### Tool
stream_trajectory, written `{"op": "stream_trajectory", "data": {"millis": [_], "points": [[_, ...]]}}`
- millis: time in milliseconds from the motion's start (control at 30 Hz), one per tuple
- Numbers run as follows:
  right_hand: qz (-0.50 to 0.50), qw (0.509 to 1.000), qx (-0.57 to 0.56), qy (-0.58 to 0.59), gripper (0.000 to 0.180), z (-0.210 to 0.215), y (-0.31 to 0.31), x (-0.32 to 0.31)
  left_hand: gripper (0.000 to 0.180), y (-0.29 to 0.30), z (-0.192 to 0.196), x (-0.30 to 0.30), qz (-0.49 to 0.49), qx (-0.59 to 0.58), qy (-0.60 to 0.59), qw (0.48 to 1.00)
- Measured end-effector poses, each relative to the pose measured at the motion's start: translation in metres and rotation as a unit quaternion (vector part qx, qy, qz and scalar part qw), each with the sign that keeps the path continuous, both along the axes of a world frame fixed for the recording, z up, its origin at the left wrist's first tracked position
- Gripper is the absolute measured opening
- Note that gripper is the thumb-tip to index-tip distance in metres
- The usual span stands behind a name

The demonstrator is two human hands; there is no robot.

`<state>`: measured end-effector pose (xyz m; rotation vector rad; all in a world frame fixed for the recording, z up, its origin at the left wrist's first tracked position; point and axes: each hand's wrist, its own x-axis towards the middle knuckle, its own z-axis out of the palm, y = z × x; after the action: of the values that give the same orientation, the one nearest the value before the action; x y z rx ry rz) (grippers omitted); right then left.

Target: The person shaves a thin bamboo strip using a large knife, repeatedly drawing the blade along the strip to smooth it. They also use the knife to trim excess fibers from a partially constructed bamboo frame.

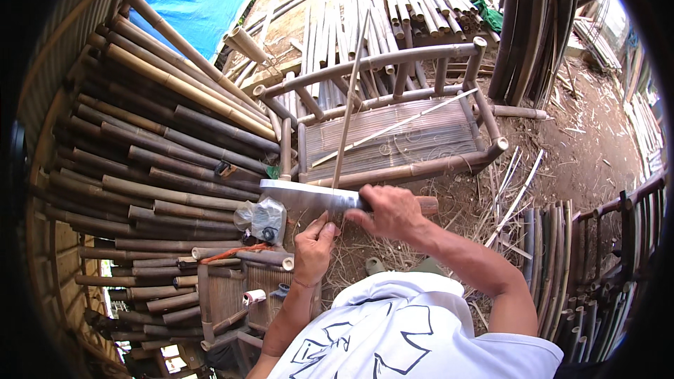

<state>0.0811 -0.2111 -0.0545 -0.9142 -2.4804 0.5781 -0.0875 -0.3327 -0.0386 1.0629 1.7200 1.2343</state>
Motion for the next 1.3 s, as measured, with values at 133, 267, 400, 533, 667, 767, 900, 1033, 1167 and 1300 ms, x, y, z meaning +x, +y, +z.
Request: {"op": "stream_trajectory", "data": {"millis": [133,267,400,533,667,767,900,1033,1167,1300], "points": [[0.0,0.996,-0.072,0.054,0.052,0.004,-0.029,-0.034,0.032,-0.026,0.012,-0.027,0.01,-0.043,-0.028,0.999],[-0.005,0.999,0.032,0.035,0.053,0.007,-0.017,-0.045,0.034,-0.047,0.007,-0.037,-0.008,-0.049,-0.004,0.999],[0.0,0.998,-0.001,0.07,0.052,0.005,-0.014,-0.043,0.034,-0.051,0.013,-0.03,-0.001,-0.031,0.016,0.999],[-0.039,0.998,-0.021,0.034,0.051,0.011,0.027,-0.033,0.035,-0.054,0.003,-0.022,-0.021,0.002,0.057,0.998],[-0.013,0.999,-0.007,0.042,0.047,0.003,0.044,-0.014,0.035,-0.063,0.011,-0.004,-0.027,0.003,0.077,0.997],[-0.043,0.996,-0.015,0.083,0.052,-0.004,0.074,-0.002,0.032,-0.065,0.019,0.004,-0.036,-0.036,0.125,0.991],[-0.017,0.996,-0.042,0.079,0.054,-0.003,0.078,0.005,0.033,-0.071,0.029,0.016,-0.03,-0.028,0.138,0.99],[-0.003,0.995,-0.011,0.095,0.056,-0.005,0.085,0.007,0.033,-0.075,0.034,0.022,-0.027,-0.033,0.159,0.986],[0.0,0.997,-0.029,0.071,0.051,-0.001,0.09,0.003,0.033,-0.087,0.031,0.025,-0.018,-0.036,0.171,0.984],[-0.058,0.994,-0.057,0.067,0.052,-0.017,0.11,0.007,0.033,-0.09,0.033,0.025,-0.026,-0.034,0.18,0.983]]}}
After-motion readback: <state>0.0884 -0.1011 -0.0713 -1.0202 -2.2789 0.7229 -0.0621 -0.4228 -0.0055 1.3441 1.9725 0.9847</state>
